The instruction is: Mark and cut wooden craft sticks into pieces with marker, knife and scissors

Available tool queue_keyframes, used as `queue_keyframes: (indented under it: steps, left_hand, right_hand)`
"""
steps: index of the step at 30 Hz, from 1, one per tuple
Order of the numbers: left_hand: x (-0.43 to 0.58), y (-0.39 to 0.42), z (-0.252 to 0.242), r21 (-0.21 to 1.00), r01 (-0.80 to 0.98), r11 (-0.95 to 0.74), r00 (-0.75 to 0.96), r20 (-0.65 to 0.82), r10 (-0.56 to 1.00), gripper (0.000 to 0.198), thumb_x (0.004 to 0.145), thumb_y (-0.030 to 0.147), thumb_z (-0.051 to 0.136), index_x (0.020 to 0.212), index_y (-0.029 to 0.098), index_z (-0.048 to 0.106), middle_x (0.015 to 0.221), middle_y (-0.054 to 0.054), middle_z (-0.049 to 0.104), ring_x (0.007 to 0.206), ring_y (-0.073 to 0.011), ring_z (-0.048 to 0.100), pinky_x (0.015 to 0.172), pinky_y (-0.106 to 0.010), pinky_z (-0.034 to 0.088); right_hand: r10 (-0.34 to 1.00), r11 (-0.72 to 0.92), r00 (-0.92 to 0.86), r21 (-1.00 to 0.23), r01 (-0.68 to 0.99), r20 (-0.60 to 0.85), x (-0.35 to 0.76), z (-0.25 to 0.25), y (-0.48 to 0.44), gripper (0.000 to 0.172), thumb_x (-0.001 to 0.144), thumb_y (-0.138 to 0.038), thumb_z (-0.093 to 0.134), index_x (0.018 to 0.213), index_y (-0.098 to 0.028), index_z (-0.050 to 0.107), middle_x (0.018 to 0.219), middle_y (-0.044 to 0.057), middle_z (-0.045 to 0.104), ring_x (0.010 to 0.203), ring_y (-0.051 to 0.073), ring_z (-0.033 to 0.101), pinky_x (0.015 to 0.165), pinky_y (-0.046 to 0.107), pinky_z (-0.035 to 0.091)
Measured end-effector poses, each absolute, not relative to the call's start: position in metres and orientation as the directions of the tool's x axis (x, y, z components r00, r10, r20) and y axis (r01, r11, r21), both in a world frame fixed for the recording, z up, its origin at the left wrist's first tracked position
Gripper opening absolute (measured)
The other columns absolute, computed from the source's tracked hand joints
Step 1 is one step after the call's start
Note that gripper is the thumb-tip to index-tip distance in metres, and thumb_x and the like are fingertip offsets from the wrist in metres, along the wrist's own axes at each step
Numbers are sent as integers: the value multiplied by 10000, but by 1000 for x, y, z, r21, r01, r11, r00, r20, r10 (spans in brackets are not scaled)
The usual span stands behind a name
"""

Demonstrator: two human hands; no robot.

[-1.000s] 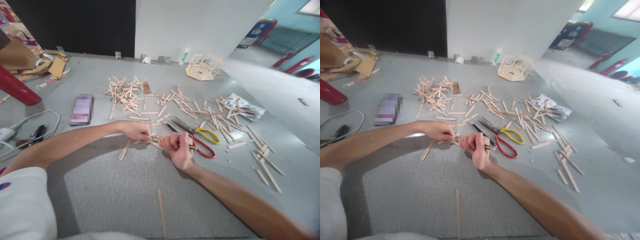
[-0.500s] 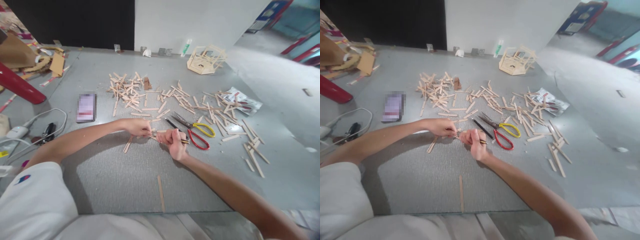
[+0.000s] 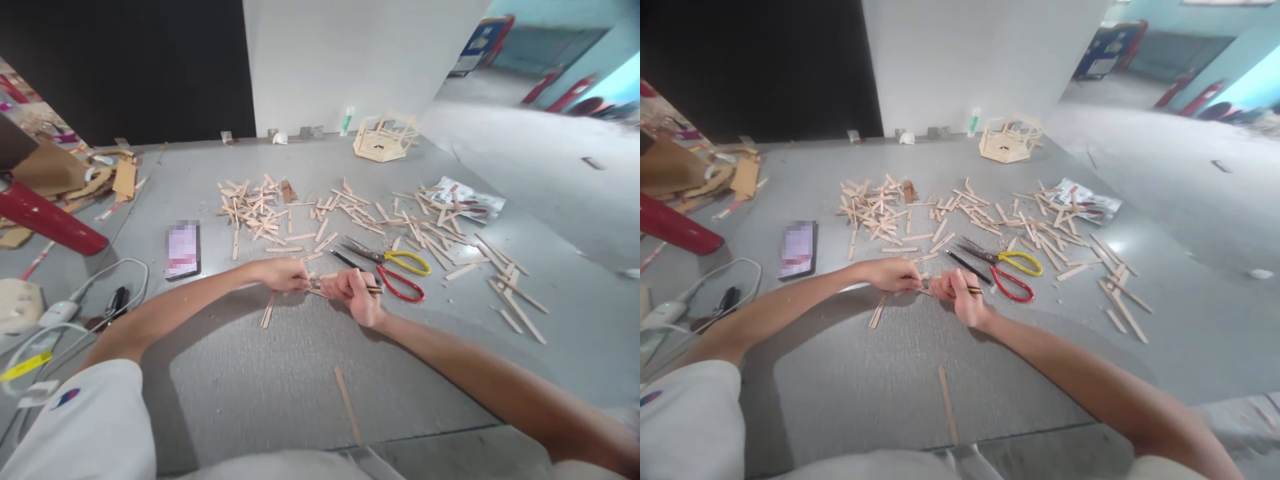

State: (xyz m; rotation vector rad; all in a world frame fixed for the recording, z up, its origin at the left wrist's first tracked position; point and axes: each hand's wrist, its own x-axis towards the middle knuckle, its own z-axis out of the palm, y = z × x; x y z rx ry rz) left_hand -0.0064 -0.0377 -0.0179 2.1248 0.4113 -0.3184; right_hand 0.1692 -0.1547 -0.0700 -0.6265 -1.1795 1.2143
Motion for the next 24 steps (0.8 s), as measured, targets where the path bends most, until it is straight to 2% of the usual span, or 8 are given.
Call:
queue_keyframes:
  steps: [7, 15, 19, 24]
  left_hand:
    - [-7, -37, -16, 768, 411, -492, 907, -398, 136, 354, 988, 266, 489, 643, 185, 500, 518, 31, 557, 398, -95, 530, 500, -201, 398]
    - [-7, -37, -20, 780, 423, -460, 903, -402, 149, 301, 964, 200, 509, 663, 184, 524, 488, 51, 523, 378, -97, 515, 487, -201, 371]
    - [-7, -39, -16, 780, 405, -477, 911, -386, 141, 300, 949, 142, 498, 653, 178, 534, 493, 53, 543, 378, -82, 514, 518, -194, 396]
    - [-6, -41, -14, 772, 416, -481, 907, -394, 152, 315, 961, 167, 493, 649, 184, 525, 480, 51, 522, 370, -98, 531, 486, -205, 396]
  right_hand:
    - [933, 292, -99, -888, -356, 347, 170, -67, -158, 625, 1021, -649, 463, 563, -257, 295, 485, -80, 218, 461, 127, 207, 524, 326, 265]
    - [939, 276, -98, -891, -360, 330, 173, -72, -163, 627, 1026, -635, 472, 564, -243, 309, 493, -75, 220, 465, 118, 202, 544, 330, 254]
    - [933, 294, -99, -891, -346, 346, 172, -70, -165, 615, 1040, -605, 459, 569, -242, 302, 498, -72, 217, 473, 124, 214, 539, 329, 244]
    - [928, 310, -106, -896, -317, 358, 173, -70, -166, 623, 1044, -598, 452, 563, -238, 289, 505, -68, 218, 473, 120, 203, 536, 329, 242]
